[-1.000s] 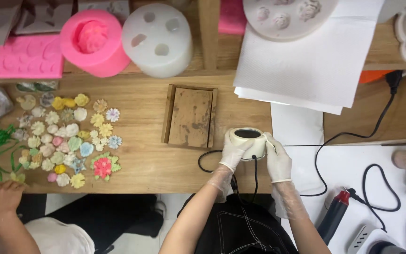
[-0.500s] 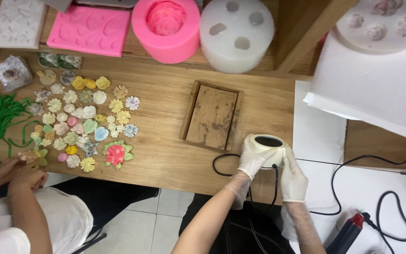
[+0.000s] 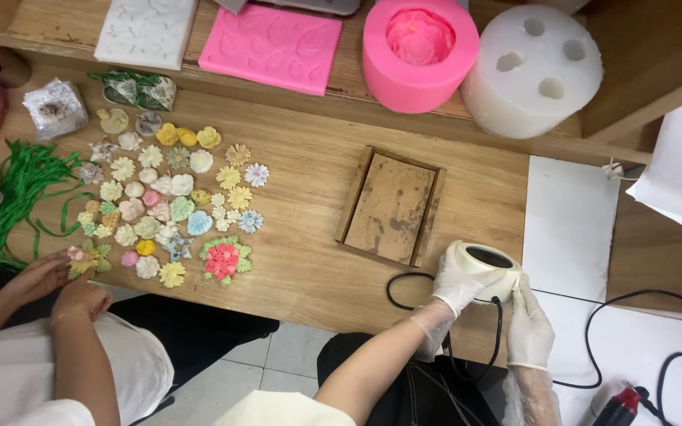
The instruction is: Cleaning a wax melter and heating the workspace surface using a heat gun and cloth in a candle studio.
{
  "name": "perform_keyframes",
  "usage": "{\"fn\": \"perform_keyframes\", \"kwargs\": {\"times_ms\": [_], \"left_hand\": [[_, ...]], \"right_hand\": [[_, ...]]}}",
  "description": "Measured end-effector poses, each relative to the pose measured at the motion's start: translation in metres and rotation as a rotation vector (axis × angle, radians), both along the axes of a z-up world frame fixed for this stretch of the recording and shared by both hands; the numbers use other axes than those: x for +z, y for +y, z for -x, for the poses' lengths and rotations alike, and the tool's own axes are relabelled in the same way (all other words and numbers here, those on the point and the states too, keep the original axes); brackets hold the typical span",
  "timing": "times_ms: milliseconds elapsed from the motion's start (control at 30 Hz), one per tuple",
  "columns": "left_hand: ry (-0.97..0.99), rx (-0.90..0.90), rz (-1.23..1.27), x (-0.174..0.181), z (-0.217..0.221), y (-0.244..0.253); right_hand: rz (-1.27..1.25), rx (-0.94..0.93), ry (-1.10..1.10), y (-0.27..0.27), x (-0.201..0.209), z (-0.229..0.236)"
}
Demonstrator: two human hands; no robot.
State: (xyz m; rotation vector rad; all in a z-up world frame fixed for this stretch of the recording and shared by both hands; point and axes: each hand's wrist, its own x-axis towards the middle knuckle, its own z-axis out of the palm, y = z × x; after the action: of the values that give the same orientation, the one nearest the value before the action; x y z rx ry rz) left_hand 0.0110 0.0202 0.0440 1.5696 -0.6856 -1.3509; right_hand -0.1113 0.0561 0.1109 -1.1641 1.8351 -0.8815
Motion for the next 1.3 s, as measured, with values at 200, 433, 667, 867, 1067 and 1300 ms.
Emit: {"fn": "perform_keyframes", "kwargs": {"times_ms": [200, 433, 667, 867, 1067, 1300], "left_hand": [[-0.038, -0.074, -0.063, 0.010, -0.008, -0.002], [-0.003, -0.006, 0.006, -0.009, 0.005, -0.012], [0.124, 0.086, 0.008, -0.027, 0.020, -0.029], [0.063, 0.078, -0.125, 0.005, 0.014, -0.047], [-0.132, -0.030, -0.195, 0.032, 0.014, -0.044], [-0.089, 0.022, -0.147, 0.014, 0.025, -0.043]], "right_hand": [[-0.122, -0.072, -0.096, -0.030, 0.023, -0.013], [0.067, -0.040, -0.031, -0.021, 0.003, -0.011], [0.170, 0.041, 0.028, -0.013, -0.016, 0.010], [0.268, 0.075, 0.041, 0.003, -0.042, 0.020], [0.277, 0.105, 0.182, 0.000, -0.051, 0.030], [-0.071, -0.010, -0.154, -0.047, -0.009, 0.033]]}}
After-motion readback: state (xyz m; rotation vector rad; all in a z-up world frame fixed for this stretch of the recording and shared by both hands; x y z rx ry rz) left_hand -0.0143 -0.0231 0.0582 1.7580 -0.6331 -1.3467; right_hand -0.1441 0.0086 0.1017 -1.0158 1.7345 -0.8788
